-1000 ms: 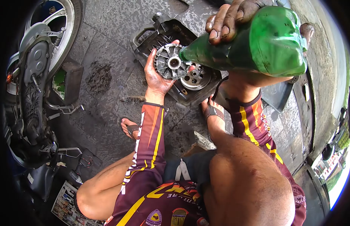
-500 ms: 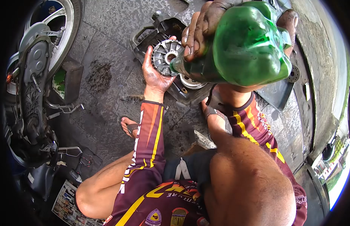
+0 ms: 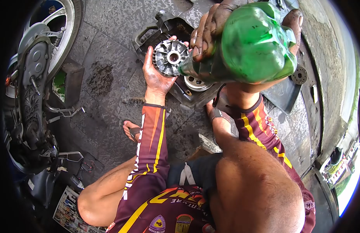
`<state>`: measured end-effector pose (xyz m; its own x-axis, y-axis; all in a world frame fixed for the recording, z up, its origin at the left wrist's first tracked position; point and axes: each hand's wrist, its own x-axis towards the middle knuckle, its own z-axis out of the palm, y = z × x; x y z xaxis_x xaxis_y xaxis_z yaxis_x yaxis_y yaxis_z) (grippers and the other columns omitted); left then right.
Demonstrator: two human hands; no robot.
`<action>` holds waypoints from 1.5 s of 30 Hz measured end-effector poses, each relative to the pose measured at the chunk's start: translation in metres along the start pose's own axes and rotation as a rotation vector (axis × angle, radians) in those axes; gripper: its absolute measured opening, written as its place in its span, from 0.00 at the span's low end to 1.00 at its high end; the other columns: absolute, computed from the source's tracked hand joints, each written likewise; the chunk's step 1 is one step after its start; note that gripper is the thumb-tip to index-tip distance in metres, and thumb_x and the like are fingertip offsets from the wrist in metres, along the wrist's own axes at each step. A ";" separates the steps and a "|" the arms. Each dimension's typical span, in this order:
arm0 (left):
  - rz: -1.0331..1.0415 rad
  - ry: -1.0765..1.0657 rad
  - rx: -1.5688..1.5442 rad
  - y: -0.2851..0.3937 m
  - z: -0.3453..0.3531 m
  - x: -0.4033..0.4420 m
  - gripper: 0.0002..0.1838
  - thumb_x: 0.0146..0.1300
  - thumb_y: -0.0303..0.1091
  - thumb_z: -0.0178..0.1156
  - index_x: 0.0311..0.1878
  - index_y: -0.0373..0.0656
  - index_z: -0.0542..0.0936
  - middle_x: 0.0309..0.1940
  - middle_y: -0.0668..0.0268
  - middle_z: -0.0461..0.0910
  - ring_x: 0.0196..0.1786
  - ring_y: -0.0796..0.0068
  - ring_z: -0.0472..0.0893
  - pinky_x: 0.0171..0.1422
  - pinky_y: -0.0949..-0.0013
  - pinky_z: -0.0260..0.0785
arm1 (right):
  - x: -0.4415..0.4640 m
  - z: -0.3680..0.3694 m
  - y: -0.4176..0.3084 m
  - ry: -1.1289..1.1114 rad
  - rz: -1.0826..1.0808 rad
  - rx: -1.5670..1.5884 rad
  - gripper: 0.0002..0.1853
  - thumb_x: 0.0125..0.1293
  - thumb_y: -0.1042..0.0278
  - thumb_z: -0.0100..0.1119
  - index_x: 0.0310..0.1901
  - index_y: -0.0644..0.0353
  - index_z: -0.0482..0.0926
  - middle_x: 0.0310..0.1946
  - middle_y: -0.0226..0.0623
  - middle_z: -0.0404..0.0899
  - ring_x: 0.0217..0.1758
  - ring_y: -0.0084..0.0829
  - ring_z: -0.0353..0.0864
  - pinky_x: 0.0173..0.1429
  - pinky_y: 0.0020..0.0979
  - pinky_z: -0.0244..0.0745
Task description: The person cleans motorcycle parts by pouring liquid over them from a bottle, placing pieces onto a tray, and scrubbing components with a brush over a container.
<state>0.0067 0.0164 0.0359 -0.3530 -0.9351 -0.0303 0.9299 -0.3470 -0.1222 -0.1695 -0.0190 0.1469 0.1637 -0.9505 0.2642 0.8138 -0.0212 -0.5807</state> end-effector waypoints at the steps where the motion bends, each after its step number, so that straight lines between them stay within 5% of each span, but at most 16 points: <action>1: 0.006 -0.030 -0.003 0.000 0.001 0.000 0.38 0.74 0.59 0.35 0.69 0.34 0.65 0.64 0.40 0.70 0.67 0.48 0.71 0.72 0.50 0.63 | -0.001 0.002 0.000 0.000 -0.001 -0.002 0.45 0.66 0.24 0.27 0.43 0.69 0.75 0.29 0.48 0.78 0.31 0.44 0.78 0.41 0.42 0.77; 6: 0.018 -0.069 -0.061 -0.002 0.002 -0.001 0.38 0.74 0.60 0.34 0.69 0.34 0.65 0.65 0.40 0.69 0.67 0.48 0.71 0.73 0.50 0.62 | 0.001 -0.001 -0.003 0.028 -0.011 0.015 0.45 0.66 0.25 0.27 0.43 0.69 0.75 0.29 0.48 0.78 0.32 0.44 0.78 0.41 0.42 0.77; 13: -0.014 0.038 -0.105 -0.001 0.008 0.000 0.37 0.73 0.60 0.35 0.68 0.36 0.66 0.63 0.40 0.70 0.66 0.36 0.70 0.71 0.44 0.64 | 0.007 -0.007 -0.008 0.072 -0.013 0.034 0.45 0.66 0.25 0.27 0.43 0.68 0.75 0.30 0.48 0.78 0.32 0.45 0.78 0.42 0.43 0.77; 15: 0.081 0.360 0.284 0.000 0.009 -0.002 0.28 0.73 0.55 0.43 0.55 0.40 0.78 0.52 0.58 0.81 0.57 0.58 0.80 0.63 0.51 0.73 | 0.008 -0.009 -0.008 0.080 -0.007 0.040 0.45 0.66 0.25 0.28 0.43 0.68 0.75 0.30 0.48 0.78 0.32 0.45 0.78 0.42 0.43 0.77; 17: 0.099 0.387 0.250 0.004 -0.002 -0.004 0.28 0.73 0.57 0.42 0.52 0.40 0.79 0.52 0.58 0.81 0.58 0.57 0.79 0.64 0.48 0.72 | 0.008 -0.008 -0.009 0.088 -0.011 0.040 0.45 0.66 0.25 0.28 0.43 0.68 0.75 0.30 0.49 0.78 0.33 0.45 0.78 0.42 0.43 0.76; 19: 0.051 0.271 0.050 0.011 -0.017 -0.009 0.32 0.72 0.60 0.39 0.62 0.42 0.72 0.61 0.48 0.74 0.65 0.41 0.73 0.68 0.44 0.67 | 0.009 -0.010 -0.009 0.096 -0.010 0.048 0.45 0.66 0.25 0.28 0.43 0.68 0.75 0.30 0.49 0.78 0.33 0.45 0.78 0.42 0.43 0.76; 25: 0.182 0.522 0.268 0.000 -0.003 -0.001 0.27 0.70 0.57 0.46 0.57 0.45 0.75 0.53 0.57 0.78 0.57 0.53 0.79 0.62 0.45 0.72 | 0.014 -0.011 -0.008 0.123 -0.014 0.070 0.44 0.66 0.26 0.28 0.44 0.68 0.75 0.31 0.49 0.78 0.33 0.45 0.78 0.43 0.44 0.76; 28: 0.229 0.564 0.609 -0.004 -0.005 0.001 0.21 0.69 0.47 0.55 0.59 0.45 0.74 0.50 0.65 0.79 0.54 0.69 0.79 0.56 0.54 0.77 | 0.018 -0.014 -0.008 0.141 -0.017 0.080 0.44 0.66 0.26 0.28 0.44 0.68 0.75 0.31 0.49 0.78 0.34 0.45 0.78 0.43 0.44 0.76; 32: 0.271 0.636 0.883 -0.005 -0.009 0.002 0.26 0.67 0.41 0.61 0.65 0.45 0.68 0.51 0.68 0.78 0.55 0.76 0.77 0.53 0.63 0.77 | 0.021 -0.017 -0.010 0.158 -0.029 0.087 0.44 0.66 0.26 0.28 0.44 0.68 0.75 0.31 0.49 0.78 0.34 0.45 0.78 0.44 0.44 0.76; 45: 0.237 0.684 0.863 -0.004 -0.014 0.000 0.28 0.66 0.43 0.63 0.65 0.45 0.68 0.49 0.69 0.78 0.51 0.77 0.78 0.52 0.61 0.77 | 0.023 -0.023 -0.013 0.179 -0.047 0.090 0.43 0.66 0.27 0.29 0.45 0.68 0.75 0.32 0.49 0.78 0.35 0.46 0.78 0.45 0.45 0.76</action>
<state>0.0011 0.0188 0.0229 0.1064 -0.8404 -0.5314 0.6480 -0.3468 0.6781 -0.1892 -0.0481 0.1433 0.0289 -0.9893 0.1433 0.8663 -0.0467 -0.4974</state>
